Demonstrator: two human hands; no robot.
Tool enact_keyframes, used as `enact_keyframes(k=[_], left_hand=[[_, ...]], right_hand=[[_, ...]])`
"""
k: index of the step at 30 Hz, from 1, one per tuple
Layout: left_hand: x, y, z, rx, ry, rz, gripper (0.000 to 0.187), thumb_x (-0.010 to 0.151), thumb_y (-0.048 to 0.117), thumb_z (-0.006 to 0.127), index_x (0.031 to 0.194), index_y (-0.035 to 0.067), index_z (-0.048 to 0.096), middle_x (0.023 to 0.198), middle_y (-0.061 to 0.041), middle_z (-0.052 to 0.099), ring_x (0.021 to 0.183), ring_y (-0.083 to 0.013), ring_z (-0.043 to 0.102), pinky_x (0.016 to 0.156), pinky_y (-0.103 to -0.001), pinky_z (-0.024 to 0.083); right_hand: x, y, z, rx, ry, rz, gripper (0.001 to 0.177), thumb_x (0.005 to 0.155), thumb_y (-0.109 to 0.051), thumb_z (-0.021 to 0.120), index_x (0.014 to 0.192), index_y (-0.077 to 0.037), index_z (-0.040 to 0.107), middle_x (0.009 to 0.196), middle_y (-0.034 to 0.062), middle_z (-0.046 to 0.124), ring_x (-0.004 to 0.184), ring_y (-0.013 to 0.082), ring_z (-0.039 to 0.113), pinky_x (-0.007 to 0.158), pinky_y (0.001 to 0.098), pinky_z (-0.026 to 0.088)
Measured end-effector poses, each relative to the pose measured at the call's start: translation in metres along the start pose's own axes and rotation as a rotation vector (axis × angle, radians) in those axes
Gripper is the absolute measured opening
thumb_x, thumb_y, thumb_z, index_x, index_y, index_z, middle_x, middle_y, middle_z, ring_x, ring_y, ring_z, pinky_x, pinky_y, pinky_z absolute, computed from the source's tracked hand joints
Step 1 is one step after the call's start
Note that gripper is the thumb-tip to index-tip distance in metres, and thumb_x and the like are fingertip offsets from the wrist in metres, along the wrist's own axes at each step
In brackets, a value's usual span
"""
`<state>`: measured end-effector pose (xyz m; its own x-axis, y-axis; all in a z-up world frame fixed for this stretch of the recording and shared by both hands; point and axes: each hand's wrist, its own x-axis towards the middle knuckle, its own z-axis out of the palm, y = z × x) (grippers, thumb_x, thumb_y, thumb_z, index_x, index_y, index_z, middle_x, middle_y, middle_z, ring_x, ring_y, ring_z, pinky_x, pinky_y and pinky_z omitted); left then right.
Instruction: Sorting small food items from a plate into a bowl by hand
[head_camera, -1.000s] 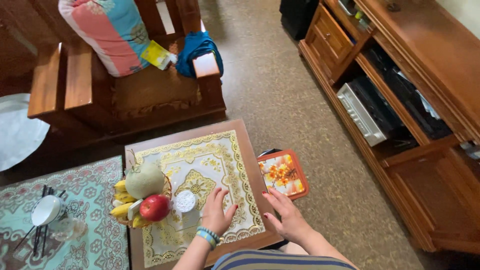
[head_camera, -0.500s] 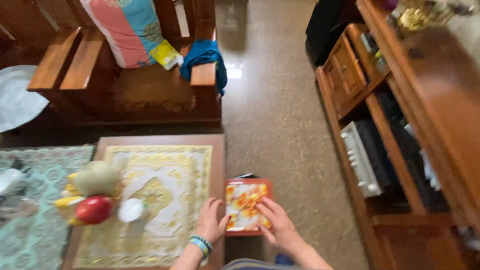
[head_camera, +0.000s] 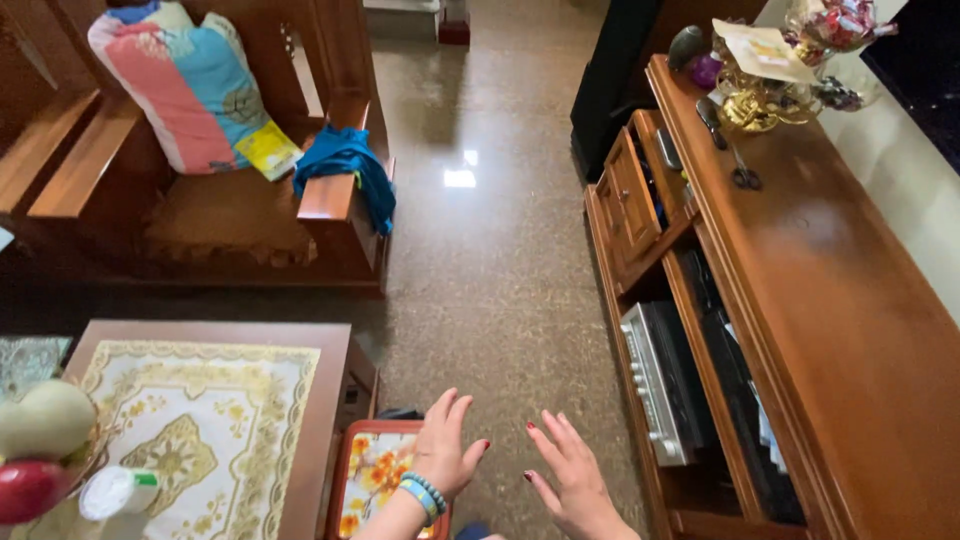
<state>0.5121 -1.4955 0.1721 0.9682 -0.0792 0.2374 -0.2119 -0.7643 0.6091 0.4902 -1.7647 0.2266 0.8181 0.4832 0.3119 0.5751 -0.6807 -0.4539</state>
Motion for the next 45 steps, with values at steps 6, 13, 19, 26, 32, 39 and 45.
enact_keyframes(k=[6, 13, 19, 26, 32, 39, 45], left_hand=[[0.046, -0.031, 0.026, 0.024, 0.013, -0.113, 0.080, 0.080, 0.040, 0.087, 0.147, 0.013, 0.053, 0.158, -0.019, 0.045, 0.142, -0.0384, 0.048, 0.119, -0.047, 0.038], [0.194, -0.048, 0.055, -0.051, -0.275, -0.151, 0.082, 0.081, 0.040, 0.088, 0.149, 0.012, 0.051, 0.159, -0.016, 0.043, 0.145, -0.0376, 0.044, 0.120, -0.047, 0.038], [0.347, -0.060, 0.044, -0.058, -0.146, -0.042, 0.072, 0.086, 0.034, 0.085, 0.145, 0.007, 0.053, 0.152, -0.021, 0.048, 0.137, -0.0402, 0.051, 0.117, -0.048, 0.040], [0.484, -0.085, 0.057, -0.070, -0.063, 0.024, 0.076, 0.085, 0.033, 0.087, 0.147, 0.006, 0.052, 0.152, -0.026, 0.048, 0.139, -0.0426, 0.049, 0.117, -0.050, 0.039], [0.625, -0.149, 0.068, 0.014, 0.004, -0.083, 0.075, 0.082, 0.034, 0.087, 0.146, 0.011, 0.054, 0.153, -0.021, 0.048, 0.141, -0.0394, 0.048, 0.119, -0.048, 0.038], [0.787, -0.193, 0.053, 0.098, 0.155, -0.118, 0.079, 0.083, 0.033, 0.084, 0.149, 0.008, 0.050, 0.157, -0.022, 0.045, 0.144, -0.0397, 0.044, 0.120, -0.050, 0.038], [0.896, -0.262, 0.050, 0.082, 0.137, -0.397, 0.081, 0.083, 0.040, 0.084, 0.153, 0.016, 0.049, 0.162, -0.015, 0.042, 0.149, -0.0343, 0.042, 0.124, -0.048, 0.033]], right_hand=[[0.048, 0.059, 0.008, 0.049, -0.042, -0.050, 0.076, 0.096, -0.027, 0.080, 0.161, -0.016, 0.043, 0.170, 0.0158, 0.037, 0.156, 0.0433, 0.035, 0.123, 0.0506, 0.035], [0.160, 0.173, 0.008, 0.021, -0.024, -0.080, 0.077, 0.091, -0.027, 0.083, 0.158, -0.015, 0.048, 0.166, 0.0172, 0.043, 0.151, 0.0425, 0.044, 0.122, 0.0482, 0.038], [0.311, 0.220, -0.019, 0.154, -0.118, -0.087, 0.069, 0.093, -0.017, 0.082, 0.155, -0.013, 0.051, 0.166, 0.0187, 0.042, 0.151, 0.0410, 0.042, 0.123, 0.0512, 0.034], [0.443, 0.314, -0.005, 0.269, -0.150, 0.040, 0.065, 0.096, -0.021, 0.078, 0.156, -0.016, 0.052, 0.168, 0.0143, 0.041, 0.155, 0.0330, 0.038, 0.124, 0.0480, 0.032], [0.604, 0.414, 0.009, 0.253, -0.161, -0.111, 0.068, 0.094, -0.016, 0.080, 0.156, -0.013, 0.050, 0.165, 0.0182, 0.042, 0.152, 0.0347, 0.042, 0.123, 0.0474, 0.035], [0.791, 0.476, -0.003, 0.213, -0.144, -0.255, 0.068, 0.094, -0.015, 0.081, 0.154, -0.010, 0.051, 0.163, 0.0206, 0.044, 0.151, 0.0447, 0.041, 0.122, 0.0536, 0.037], [0.925, 0.540, 0.012, 0.194, -0.087, -0.325, 0.057, 0.099, -0.028, 0.076, 0.150, -0.010, 0.056, 0.161, 0.0220, 0.047, 0.148, 0.0471, 0.044, 0.121, 0.0544, 0.038]])
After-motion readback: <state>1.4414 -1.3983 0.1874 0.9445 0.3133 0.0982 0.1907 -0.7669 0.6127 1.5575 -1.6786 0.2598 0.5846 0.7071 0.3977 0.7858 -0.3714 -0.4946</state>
